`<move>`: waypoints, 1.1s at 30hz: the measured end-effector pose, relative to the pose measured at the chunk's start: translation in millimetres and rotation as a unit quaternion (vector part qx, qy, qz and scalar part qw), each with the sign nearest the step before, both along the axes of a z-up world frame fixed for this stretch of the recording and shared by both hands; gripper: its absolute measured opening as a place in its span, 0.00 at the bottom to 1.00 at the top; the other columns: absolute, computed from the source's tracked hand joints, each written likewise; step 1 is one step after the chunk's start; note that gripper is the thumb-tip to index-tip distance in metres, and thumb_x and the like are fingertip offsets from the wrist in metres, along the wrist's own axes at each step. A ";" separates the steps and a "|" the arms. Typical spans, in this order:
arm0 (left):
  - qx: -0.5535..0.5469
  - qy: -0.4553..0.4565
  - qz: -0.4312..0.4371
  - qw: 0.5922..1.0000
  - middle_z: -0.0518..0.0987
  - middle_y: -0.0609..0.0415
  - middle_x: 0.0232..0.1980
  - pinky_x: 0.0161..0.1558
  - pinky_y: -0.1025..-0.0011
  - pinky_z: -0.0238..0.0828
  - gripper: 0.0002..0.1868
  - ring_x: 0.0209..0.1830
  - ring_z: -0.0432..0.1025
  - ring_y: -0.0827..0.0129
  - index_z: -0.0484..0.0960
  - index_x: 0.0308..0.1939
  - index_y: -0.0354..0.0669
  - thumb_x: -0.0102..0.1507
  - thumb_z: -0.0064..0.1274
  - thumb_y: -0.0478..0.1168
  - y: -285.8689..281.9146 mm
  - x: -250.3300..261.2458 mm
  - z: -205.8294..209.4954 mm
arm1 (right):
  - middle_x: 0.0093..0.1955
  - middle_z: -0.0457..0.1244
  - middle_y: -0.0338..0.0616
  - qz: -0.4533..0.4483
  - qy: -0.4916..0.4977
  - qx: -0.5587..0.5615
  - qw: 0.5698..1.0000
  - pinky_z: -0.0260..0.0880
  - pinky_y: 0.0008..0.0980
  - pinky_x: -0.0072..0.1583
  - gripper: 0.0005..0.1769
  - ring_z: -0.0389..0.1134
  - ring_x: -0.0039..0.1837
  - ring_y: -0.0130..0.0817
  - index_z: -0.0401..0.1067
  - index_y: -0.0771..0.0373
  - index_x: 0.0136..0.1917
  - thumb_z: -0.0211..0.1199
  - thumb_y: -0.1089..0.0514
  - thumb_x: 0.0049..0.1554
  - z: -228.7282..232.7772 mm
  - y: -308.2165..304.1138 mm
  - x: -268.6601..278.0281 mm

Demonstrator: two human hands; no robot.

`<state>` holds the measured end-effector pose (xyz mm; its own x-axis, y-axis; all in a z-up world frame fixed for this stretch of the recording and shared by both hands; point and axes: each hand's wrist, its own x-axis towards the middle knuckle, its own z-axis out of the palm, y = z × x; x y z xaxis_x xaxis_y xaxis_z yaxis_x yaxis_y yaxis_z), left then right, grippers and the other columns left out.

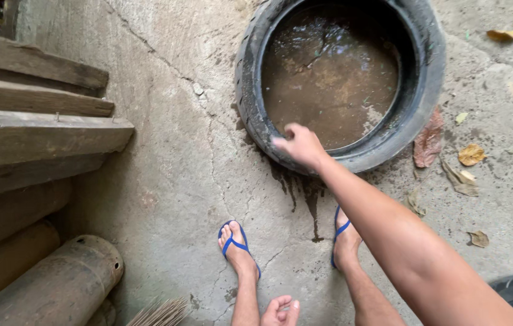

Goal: The person empties water from a tire, hangs the tire on a wooden beam, then sweeps debris into a dustpan using a broom. The person moves around a cluttered garage area while cleaning.

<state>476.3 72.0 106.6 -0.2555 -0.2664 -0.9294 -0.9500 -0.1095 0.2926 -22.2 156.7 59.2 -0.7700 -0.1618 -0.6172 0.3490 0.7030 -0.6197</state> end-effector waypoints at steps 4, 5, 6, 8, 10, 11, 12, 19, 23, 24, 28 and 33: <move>0.007 -0.015 0.042 0.999 0.89 0.47 0.34 0.32 0.72 0.80 0.24 0.28 0.83 0.70 0.82 0.50 0.38 0.54 0.70 0.44 5.6 6.1 -5.9 | 0.67 0.62 0.66 -0.145 -0.018 -0.041 0.988 0.65 0.43 0.67 0.50 0.64 0.69 0.53 0.62 0.73 0.69 0.68 0.31 0.52 -20.7 -62.1 -62.0; 0.015 -0.010 0.050 0.999 0.89 0.47 0.34 0.32 0.73 0.80 0.24 0.28 0.83 0.71 0.82 0.50 0.39 0.54 0.70 0.44 1.4 4.9 -6.2 | 0.74 0.54 0.67 -0.194 -0.015 -0.084 0.977 0.60 0.43 0.69 0.57 0.58 0.74 0.52 0.53 0.72 0.75 0.69 0.30 0.51 -23.2 -74.5 -74.4; 0.019 -0.003 0.059 0.998 0.89 0.47 0.33 0.33 0.74 0.80 0.24 0.28 0.83 0.73 0.81 0.51 0.39 0.55 0.70 0.44 -6.6 -0.7 -4.8 | 0.75 0.54 0.66 -0.209 -0.072 -0.098 0.970 0.58 0.46 0.70 0.56 0.57 0.75 0.52 0.56 0.72 0.75 0.67 0.28 0.52 -23.7 -86.6 -84.6; -0.026 0.015 0.023 0.999 0.87 0.47 0.33 0.34 0.74 0.76 0.21 0.30 0.80 0.73 0.82 0.49 0.39 0.57 0.68 0.44 -25.4 -21.8 5.0 | 0.78 0.54 0.64 -0.231 -0.190 -0.122 0.946 0.55 0.53 0.72 0.56 0.54 0.78 0.54 0.61 0.72 0.75 0.63 0.26 0.52 -16.2 -104.4 -99.4; -0.029 0.056 0.033 0.997 0.87 0.49 0.36 0.39 0.74 0.76 0.19 0.34 0.80 0.73 0.82 0.49 0.39 0.58 0.65 0.44 -51.6 -56.4 23.2 | 0.77 0.55 0.63 -0.306 -0.214 -0.162 0.913 0.58 0.54 0.72 0.57 0.59 0.77 0.54 0.59 0.73 0.75 0.64 0.26 0.49 5.2 -104.0 -102.0; -0.009 0.084 0.058 0.995 0.87 0.51 0.37 0.41 0.74 0.76 0.18 0.36 0.79 0.73 0.82 0.49 0.39 0.59 0.64 0.44 -67.5 -81.5 31.8 | 0.77 0.56 0.63 -0.346 -0.223 -0.179 0.894 0.60 0.55 0.72 0.58 0.61 0.76 0.55 0.59 0.73 0.74 0.65 0.26 0.48 20.7 -100.2 -100.7; 0.004 0.108 0.076 0.991 0.86 0.52 0.39 0.43 0.73 0.76 0.17 0.38 0.79 0.73 0.82 0.49 0.39 0.60 0.63 0.44 -82.4 -105.5 49.2 | 0.77 0.55 0.63 -0.332 -0.228 -0.165 0.900 0.60 0.56 0.72 0.59 0.61 0.77 0.55 0.59 0.73 0.74 0.66 0.27 0.47 40.1 -93.4 -102.3; -0.207 0.230 -0.197 0.930 0.85 0.52 0.37 0.46 0.69 0.69 0.14 0.41 0.75 0.68 0.87 0.43 0.43 0.60 0.64 0.47 -116.1 -299.7 169.9 | 0.83 0.43 0.65 -0.206 -0.231 -0.038 0.950 0.40 0.63 0.77 0.62 0.41 0.84 0.57 0.55 0.71 0.78 0.66 0.25 0.47 207.1 -18.0 -107.0; -0.037 0.271 -0.077 0.959 0.86 0.56 0.41 0.43 0.75 0.75 0.18 0.39 0.78 0.75 0.83 0.49 0.40 0.62 0.60 0.48 -79.8 -379.9 229.1 | 0.82 0.47 0.61 -0.223 -0.187 -0.059 0.955 0.47 0.58 0.76 0.56 0.49 0.81 0.57 0.53 0.57 0.81 0.58 0.22 0.52 319.6 72.8 -131.1; -0.021 0.297 -0.068 0.952 0.86 0.56 0.42 0.43 0.76 0.75 0.19 0.39 0.79 0.77 0.83 0.50 0.39 0.62 0.60 0.48 -72.9 -390.5 241.9 | 0.81 0.49 0.63 -0.220 -0.185 -0.067 0.955 0.51 0.59 0.75 0.52 0.53 0.79 0.63 0.48 0.46 0.84 0.54 0.22 0.57 345.8 97.4 -136.1; -0.010 0.310 -0.090 0.946 0.86 0.54 0.39 0.41 0.75 0.74 0.19 0.36 0.75 0.77 0.84 0.49 0.38 0.61 0.61 0.48 -25.5 -422.9 285.7 | 0.67 0.66 0.60 -0.306 -0.124 -0.125 0.936 0.64 0.50 0.68 0.48 0.69 0.65 0.53 0.67 0.63 0.72 0.54 0.24 0.54 403.7 168.8 -138.8; 0.009 0.299 -0.114 0.947 0.85 0.53 0.39 0.41 0.73 0.75 0.19 0.36 0.75 0.76 0.84 0.50 0.38 0.61 0.62 0.48 27.4 -436.7 304.1 | 0.60 0.68 0.61 -0.337 -0.130 -0.219 0.907 0.72 0.43 0.59 0.38 0.73 0.55 0.47 0.69 0.67 0.66 0.59 0.34 0.57 356.3 200.2 -97.0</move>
<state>39.6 99.3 410.7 -0.7868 -0.1258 -0.6043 -0.6145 0.0680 0.7860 -119.2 357.0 415.5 -0.6232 0.0185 -0.7818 0.7817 -0.0174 -0.6235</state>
